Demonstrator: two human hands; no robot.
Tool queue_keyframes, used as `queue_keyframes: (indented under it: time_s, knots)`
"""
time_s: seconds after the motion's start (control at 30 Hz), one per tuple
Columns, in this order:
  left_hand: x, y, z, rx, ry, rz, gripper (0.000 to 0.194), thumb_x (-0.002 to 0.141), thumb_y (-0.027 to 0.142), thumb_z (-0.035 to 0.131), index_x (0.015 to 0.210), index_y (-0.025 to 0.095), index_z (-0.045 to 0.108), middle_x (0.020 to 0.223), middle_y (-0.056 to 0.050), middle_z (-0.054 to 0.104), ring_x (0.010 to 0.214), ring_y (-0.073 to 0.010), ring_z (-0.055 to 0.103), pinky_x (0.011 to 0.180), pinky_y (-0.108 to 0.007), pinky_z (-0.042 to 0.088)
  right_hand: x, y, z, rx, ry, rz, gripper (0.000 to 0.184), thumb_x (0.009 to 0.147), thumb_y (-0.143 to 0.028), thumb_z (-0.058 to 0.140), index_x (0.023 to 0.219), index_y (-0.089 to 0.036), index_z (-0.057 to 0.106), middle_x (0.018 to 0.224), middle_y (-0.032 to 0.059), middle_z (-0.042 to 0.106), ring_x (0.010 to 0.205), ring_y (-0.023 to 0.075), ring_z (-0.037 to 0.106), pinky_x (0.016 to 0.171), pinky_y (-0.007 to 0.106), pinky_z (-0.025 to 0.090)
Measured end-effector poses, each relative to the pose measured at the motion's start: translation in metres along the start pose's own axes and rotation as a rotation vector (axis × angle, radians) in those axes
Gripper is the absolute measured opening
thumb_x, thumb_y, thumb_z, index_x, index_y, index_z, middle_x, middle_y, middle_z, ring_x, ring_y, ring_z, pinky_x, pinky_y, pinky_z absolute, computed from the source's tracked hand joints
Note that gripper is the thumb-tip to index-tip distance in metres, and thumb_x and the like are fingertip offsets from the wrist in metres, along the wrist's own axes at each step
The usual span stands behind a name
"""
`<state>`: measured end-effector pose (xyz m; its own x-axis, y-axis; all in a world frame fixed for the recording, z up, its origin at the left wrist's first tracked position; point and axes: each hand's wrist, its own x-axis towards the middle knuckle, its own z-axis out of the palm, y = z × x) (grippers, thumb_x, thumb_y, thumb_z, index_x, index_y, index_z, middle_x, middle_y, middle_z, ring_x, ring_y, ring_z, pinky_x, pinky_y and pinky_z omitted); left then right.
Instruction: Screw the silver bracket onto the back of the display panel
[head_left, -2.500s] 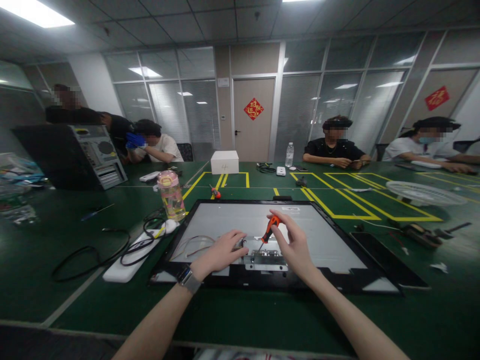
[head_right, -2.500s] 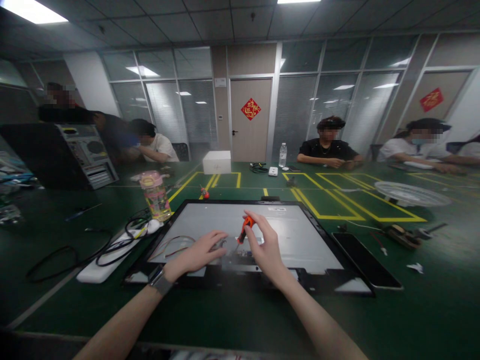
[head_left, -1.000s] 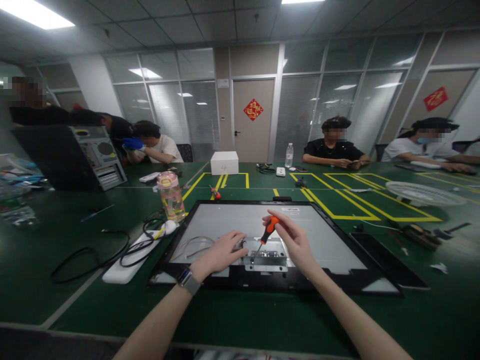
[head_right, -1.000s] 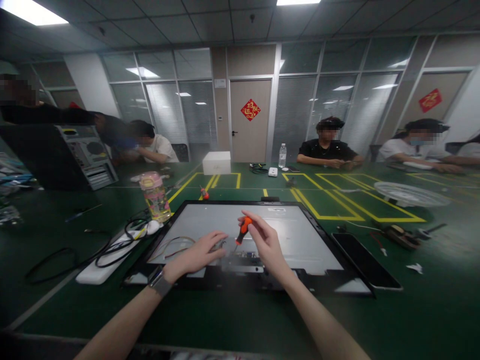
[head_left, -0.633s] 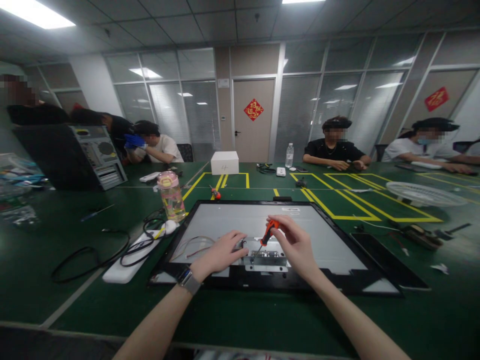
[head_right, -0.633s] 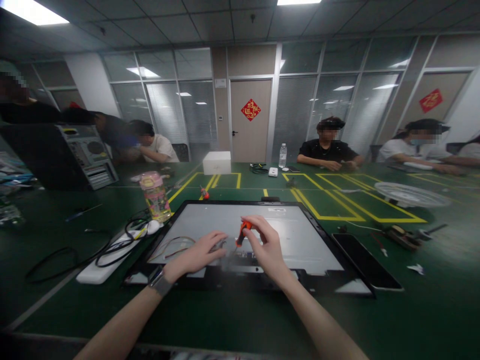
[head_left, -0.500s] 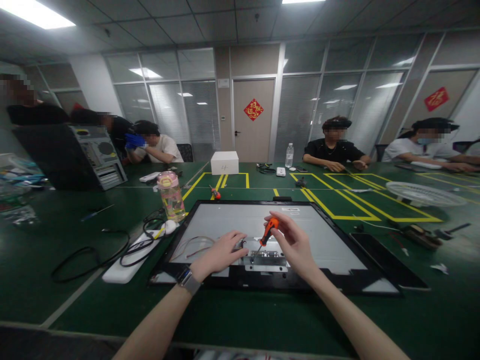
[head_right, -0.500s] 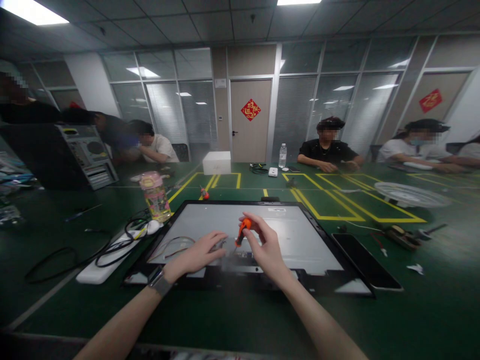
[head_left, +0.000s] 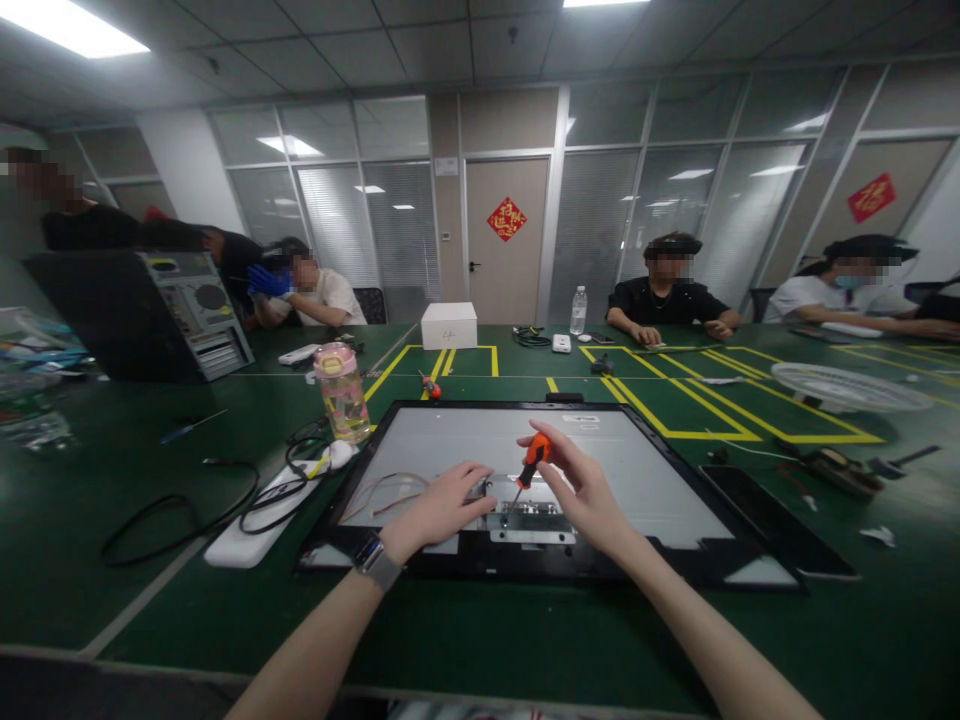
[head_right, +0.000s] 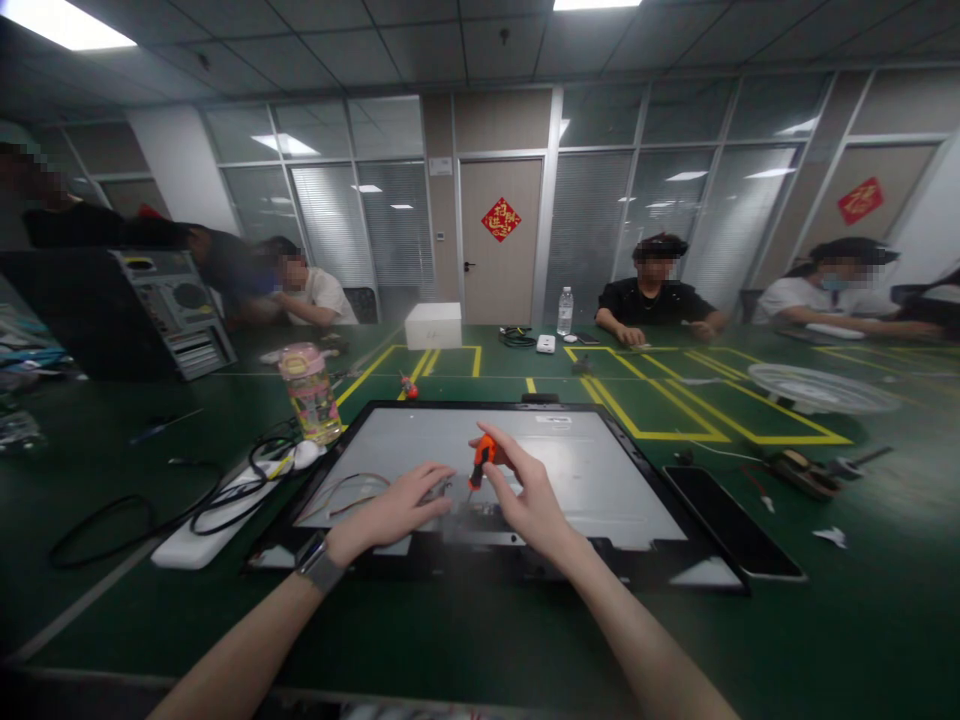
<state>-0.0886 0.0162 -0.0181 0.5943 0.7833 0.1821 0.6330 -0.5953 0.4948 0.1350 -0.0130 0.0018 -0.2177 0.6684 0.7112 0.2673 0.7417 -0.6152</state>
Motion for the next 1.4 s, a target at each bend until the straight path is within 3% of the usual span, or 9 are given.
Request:
queue_keyframes:
  time_s: [0.23, 0.43, 0.63, 0.87, 1.13, 1.4]
  knots:
    - [-0.0001, -0.0008, -0.0006, 0.009, -0.013, 0.004, 0.045, 0.092, 0.046, 0.045, 0.130, 0.023, 0.047, 0.131, -0.007, 0.050, 0.116, -0.0231, 0.050, 0.101, -0.034, 0.037, 0.0026, 0.0030, 0.0011, -0.169, 0.133, -0.004, 0.041, 0.081, -0.026, 0.065, 0.121, -0.025, 0.057, 0.089, 0.0042, 0.066, 0.073, 0.0181, 0.061, 0.076, 0.037, 0.054]
    - [0.0006, -0.0026, 0.0005, 0.016, -0.017, 0.001, 0.046, 0.092, 0.047, 0.044, 0.131, 0.023, 0.046, 0.131, -0.008, 0.050, 0.118, -0.0233, 0.048, 0.102, -0.034, 0.036, 0.0020, -0.0008, 0.0008, -0.102, 0.062, -0.029, 0.045, 0.086, -0.020, 0.053, 0.131, -0.024, 0.047, 0.099, 0.0068, 0.067, 0.090, 0.0208, 0.064, 0.085, 0.040, 0.051]
    - [0.0003, -0.0023, 0.0005, 0.023, -0.011, 0.009, 0.045, 0.092, 0.047, 0.044, 0.131, 0.024, 0.046, 0.130, -0.007, 0.050, 0.116, -0.0227, 0.049, 0.101, -0.033, 0.036, 0.0024, 0.0053, 0.0000, -0.169, 0.102, 0.001, 0.044, 0.081, -0.025, 0.064, 0.123, -0.025, 0.054, 0.088, 0.0037, 0.066, 0.072, 0.0183, 0.061, 0.075, 0.038, 0.054]
    - [-0.0002, -0.0004, 0.0000, 0.004, -0.006, 0.003, 0.045, 0.092, 0.048, 0.044, 0.129, 0.023, 0.048, 0.129, -0.007, 0.051, 0.115, -0.0225, 0.050, 0.098, -0.031, 0.039, 0.0010, 0.0034, 0.0006, -0.028, 0.023, 0.022, 0.051, 0.084, -0.016, 0.055, 0.133, -0.025, 0.042, 0.100, 0.0060, 0.066, 0.090, 0.0197, 0.064, 0.087, 0.040, 0.052]
    - [0.0003, -0.0022, 0.0007, 0.009, -0.001, 0.013, 0.045, 0.092, 0.047, 0.045, 0.130, 0.023, 0.048, 0.129, -0.007, 0.051, 0.115, -0.0231, 0.050, 0.100, -0.033, 0.037, 0.0026, 0.0070, -0.0005, -0.122, 0.064, 0.025, 0.041, 0.083, -0.024, 0.061, 0.123, -0.024, 0.052, 0.087, 0.0034, 0.063, 0.074, 0.0180, 0.060, 0.077, 0.037, 0.053]
    - [0.0002, -0.0053, 0.0030, 0.060, 0.004, 0.027, 0.045, 0.093, 0.046, 0.044, 0.131, 0.021, 0.046, 0.131, -0.008, 0.050, 0.117, -0.0220, 0.050, 0.100, -0.032, 0.037, 0.0014, 0.0006, 0.0002, -0.016, 0.014, 0.034, 0.046, 0.085, -0.018, 0.053, 0.130, -0.024, 0.045, 0.095, 0.0057, 0.065, 0.090, 0.0206, 0.064, 0.087, 0.040, 0.051]
